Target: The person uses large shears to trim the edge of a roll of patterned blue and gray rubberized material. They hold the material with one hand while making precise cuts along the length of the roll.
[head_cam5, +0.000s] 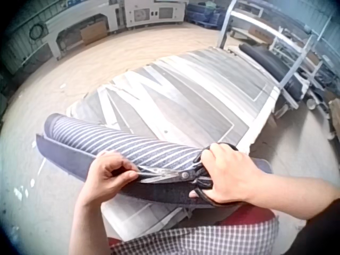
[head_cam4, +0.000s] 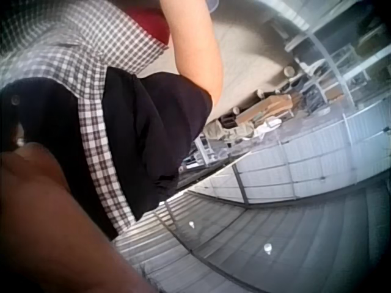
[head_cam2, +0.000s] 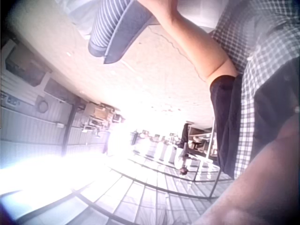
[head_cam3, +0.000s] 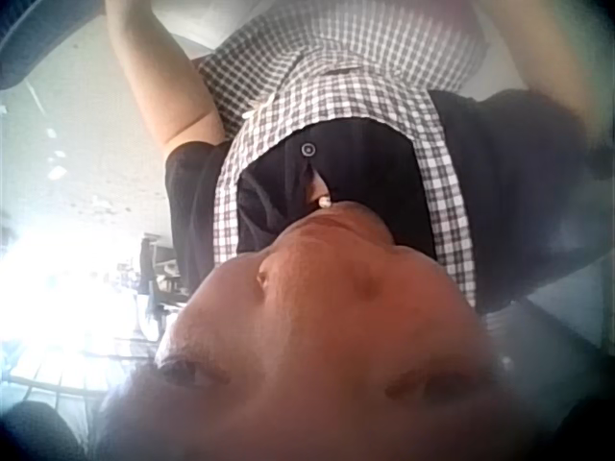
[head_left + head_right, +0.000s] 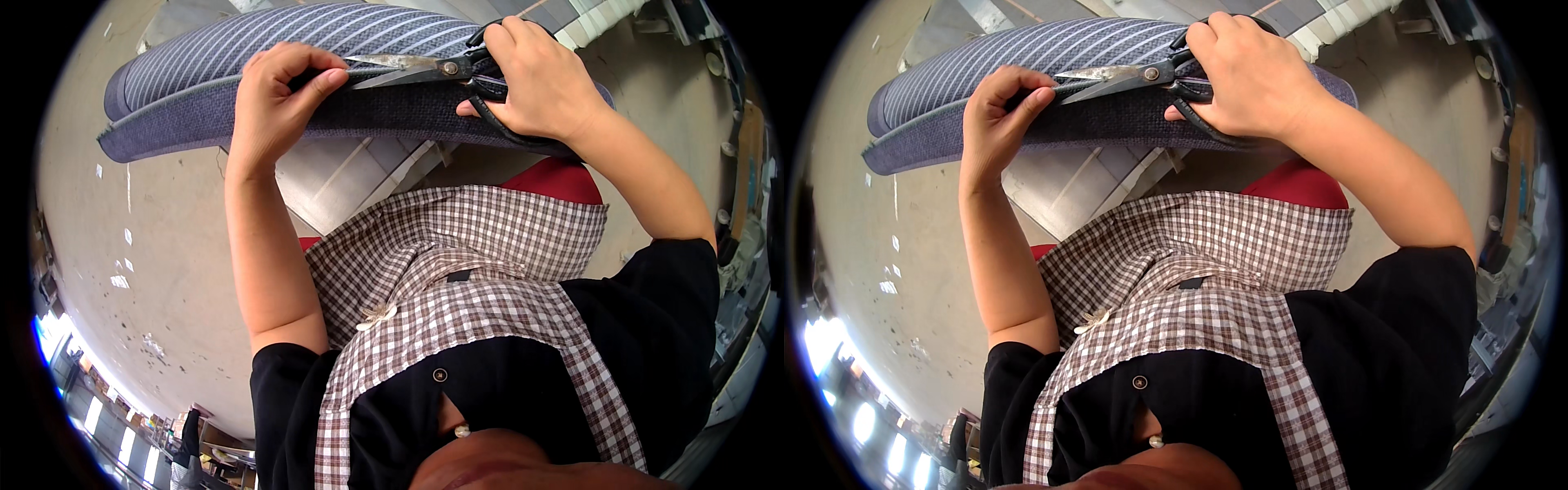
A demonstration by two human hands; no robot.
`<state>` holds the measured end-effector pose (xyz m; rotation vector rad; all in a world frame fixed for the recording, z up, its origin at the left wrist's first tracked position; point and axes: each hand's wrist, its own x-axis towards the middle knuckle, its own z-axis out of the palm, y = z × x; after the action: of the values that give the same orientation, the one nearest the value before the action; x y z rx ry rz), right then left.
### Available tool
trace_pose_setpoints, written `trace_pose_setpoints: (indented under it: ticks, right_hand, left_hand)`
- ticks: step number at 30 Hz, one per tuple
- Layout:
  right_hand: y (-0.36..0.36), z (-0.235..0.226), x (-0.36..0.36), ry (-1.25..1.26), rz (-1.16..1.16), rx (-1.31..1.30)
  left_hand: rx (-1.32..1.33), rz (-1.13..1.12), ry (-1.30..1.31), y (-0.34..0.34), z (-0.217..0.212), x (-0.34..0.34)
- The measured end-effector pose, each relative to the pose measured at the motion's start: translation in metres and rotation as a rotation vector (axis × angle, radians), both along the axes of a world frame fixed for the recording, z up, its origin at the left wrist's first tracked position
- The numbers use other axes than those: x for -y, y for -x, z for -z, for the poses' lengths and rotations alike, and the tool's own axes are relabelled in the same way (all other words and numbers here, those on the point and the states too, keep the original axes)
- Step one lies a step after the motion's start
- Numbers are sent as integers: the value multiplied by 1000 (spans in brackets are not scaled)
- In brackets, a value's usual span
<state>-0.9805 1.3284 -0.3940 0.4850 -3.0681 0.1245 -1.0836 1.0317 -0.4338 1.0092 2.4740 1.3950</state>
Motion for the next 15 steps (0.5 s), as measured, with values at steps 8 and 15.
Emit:
trace_pose_setpoints:
  ticks: [8,15]
  right_hand:
    - [-2,3,-5,-21,5,29]
    - [-5,4,-8,-3,-3,44]
  left_hand:
    - [118,-20,-89,-2,0,0]
    - [325,-3,-285,-3,9,6]
